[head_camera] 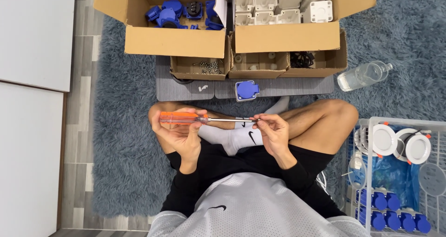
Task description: The person sits on a rug and assembles small electrical components by hand. They use a screwdriver to fasten screws into blue plastic parts, then attach white plastic housings to the blue parts. The person repeats this process with several components, placing finished units into a nearby basket.
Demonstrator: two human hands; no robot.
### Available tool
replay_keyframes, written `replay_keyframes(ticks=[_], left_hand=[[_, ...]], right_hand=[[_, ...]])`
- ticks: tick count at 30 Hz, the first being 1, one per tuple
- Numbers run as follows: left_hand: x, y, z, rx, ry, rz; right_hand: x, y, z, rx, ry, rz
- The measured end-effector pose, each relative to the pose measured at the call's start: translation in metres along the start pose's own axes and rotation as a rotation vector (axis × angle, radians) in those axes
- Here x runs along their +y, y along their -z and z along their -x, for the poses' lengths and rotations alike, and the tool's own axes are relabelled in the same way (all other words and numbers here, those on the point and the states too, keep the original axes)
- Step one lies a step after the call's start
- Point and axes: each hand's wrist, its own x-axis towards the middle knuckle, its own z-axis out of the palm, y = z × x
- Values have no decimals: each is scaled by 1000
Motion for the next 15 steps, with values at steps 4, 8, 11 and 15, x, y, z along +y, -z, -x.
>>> replay_keyframes(ticks=[4,8,11,15], left_hand=[[-6,5,4,38,3,-5],[-8,8,6,65,11,-20],[-10,9,8,82,14,-32],[-11,10,15,93,47,-60]], right_hand=[[5,1,0,-9,-3,11],[6,-2,1,-2,-8,-37],[13,2,2,3,-6,-50],[14,3,1,7,9,-39]])
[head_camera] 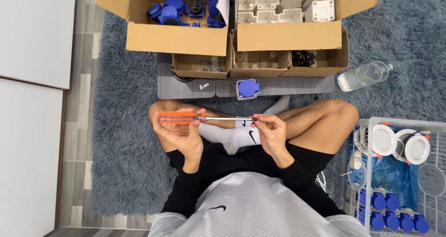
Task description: The person sits on a rug and assembles small electrical components by hand. They use a screwdriver to fasten screws into blue plastic parts, then attach white plastic housings to the blue parts. The person repeats this process with several components, placing finished units into a nearby basket.
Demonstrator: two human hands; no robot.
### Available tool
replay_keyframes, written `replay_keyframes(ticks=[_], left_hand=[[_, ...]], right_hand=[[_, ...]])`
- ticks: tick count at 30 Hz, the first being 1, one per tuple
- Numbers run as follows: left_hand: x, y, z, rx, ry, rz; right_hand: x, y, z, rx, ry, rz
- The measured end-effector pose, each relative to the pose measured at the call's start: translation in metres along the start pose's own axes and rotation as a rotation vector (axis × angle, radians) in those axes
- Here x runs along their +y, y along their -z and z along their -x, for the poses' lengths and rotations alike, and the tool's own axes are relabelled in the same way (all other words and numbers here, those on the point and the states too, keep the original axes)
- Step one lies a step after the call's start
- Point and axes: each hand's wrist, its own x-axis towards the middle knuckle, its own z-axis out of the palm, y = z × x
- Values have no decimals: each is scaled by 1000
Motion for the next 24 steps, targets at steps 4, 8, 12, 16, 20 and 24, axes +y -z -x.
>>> replay_keyframes(ticks=[4,8,12,16,20,24], left_hand=[[-4,4,0,19,19,-20],[3,8,-13,14,-13,-28],[6,19,-31,60,-98,47],[18,25,-50,31,-212,-74],[18,25,-60,5,-273,-130],[13,20,-71,-9,-307,-124]], right_hand=[[3,4,-3,-17,41,104],[-2,-12,-9,-91,114,227],[-57,-76,-28,-382,197,311],[-80,-89,-55,-425,570,901],[-64,-87,-73,-415,877,1302],[-43,-76,-81,-398,994,1366]])
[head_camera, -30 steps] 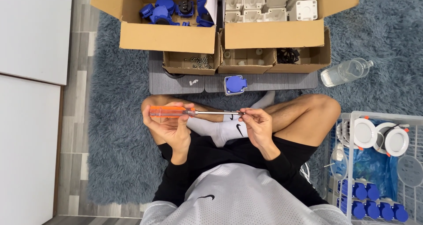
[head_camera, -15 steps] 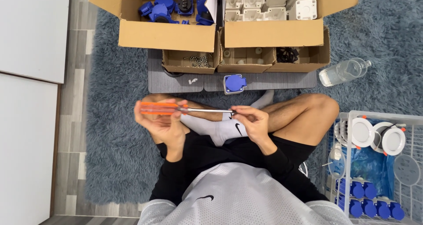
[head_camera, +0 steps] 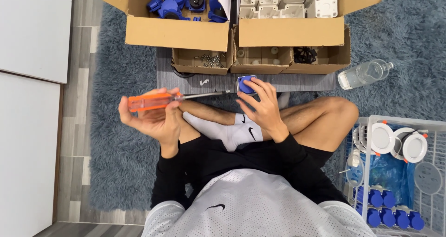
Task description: The person sits on a rug and assembles small electrical components by hand. They use a screwdriver to fasten screws into blue plastic parts, then attach white plastic housings to the blue parts. The person repeats this process with several components, placing finished units into a nearby basket.
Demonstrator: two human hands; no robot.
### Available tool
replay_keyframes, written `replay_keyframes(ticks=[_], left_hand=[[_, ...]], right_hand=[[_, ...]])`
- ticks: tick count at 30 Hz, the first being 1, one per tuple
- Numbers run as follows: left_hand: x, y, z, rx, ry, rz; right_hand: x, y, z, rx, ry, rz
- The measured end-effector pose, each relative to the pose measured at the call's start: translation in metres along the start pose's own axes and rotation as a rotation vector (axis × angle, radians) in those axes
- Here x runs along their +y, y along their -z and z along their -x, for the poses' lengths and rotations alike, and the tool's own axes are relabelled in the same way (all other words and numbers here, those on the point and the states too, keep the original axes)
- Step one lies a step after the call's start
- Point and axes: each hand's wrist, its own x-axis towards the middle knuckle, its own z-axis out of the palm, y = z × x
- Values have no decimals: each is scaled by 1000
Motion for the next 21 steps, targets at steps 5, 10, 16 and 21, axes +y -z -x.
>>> replay_keyframes(ticks=[5,10,16,21], left_hand=[[-6,-13,-19,-122,-72,10],[-1,-28,-31,-208,-34,30],[-1,-45,-39,-306,-31,37],[-8,-47,-42,-333,-53,56]], right_hand=[[4,-9,6,68,18,53],[1,-13,8,109,-34,14],[-3,-15,7,164,-64,-30],[1,-15,6,179,-42,-21]])
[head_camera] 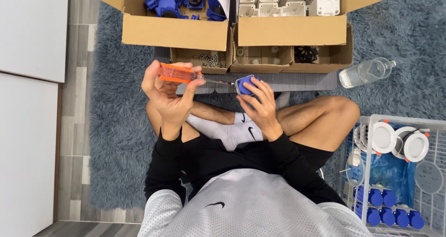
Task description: The person sits on a rug and assembles small electrical components by hand. They use a screwdriver to fasten screws into blue plastic parts, then attach white plastic housings to the blue parts. The person repeats this process with several components, placing finished units into a nearby basket.
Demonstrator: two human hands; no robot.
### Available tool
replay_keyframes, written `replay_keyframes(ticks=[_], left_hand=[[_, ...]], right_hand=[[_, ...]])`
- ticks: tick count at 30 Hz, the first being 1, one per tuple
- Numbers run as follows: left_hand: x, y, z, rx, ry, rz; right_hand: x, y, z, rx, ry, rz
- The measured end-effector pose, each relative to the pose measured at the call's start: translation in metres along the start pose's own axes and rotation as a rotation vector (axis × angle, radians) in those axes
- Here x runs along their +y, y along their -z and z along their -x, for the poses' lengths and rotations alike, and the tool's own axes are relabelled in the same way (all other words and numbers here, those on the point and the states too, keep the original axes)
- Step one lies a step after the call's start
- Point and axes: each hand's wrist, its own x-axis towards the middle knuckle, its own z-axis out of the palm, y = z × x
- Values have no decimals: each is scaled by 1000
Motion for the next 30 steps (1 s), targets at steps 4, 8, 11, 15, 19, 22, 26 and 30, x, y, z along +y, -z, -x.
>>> replay_keyframes(ticks=[4,8,11,15,19,22,26,30], left_hand=[[-3,-2,0,-12,-4,37],[-4,-5,-4,-18,-13,33],[2,-7,-7,-40,32,38],[16,-5,-16,-132,148,22],[13,-11,-20,-180,108,56],[15,-14,-21,-188,108,71],[8,-21,-23,-212,136,79],[8,-32,-32,-245,146,49]], right_hand=[[5,-4,5,19,25,-8],[5,-6,6,36,24,-23],[9,-5,15,7,53,-20],[-1,5,17,-178,-133,-38],[-3,5,13,-158,-143,-35],[-4,6,13,-154,-142,-44],[-1,5,14,-150,-143,-48],[-2,6,8,-136,-144,-58]])
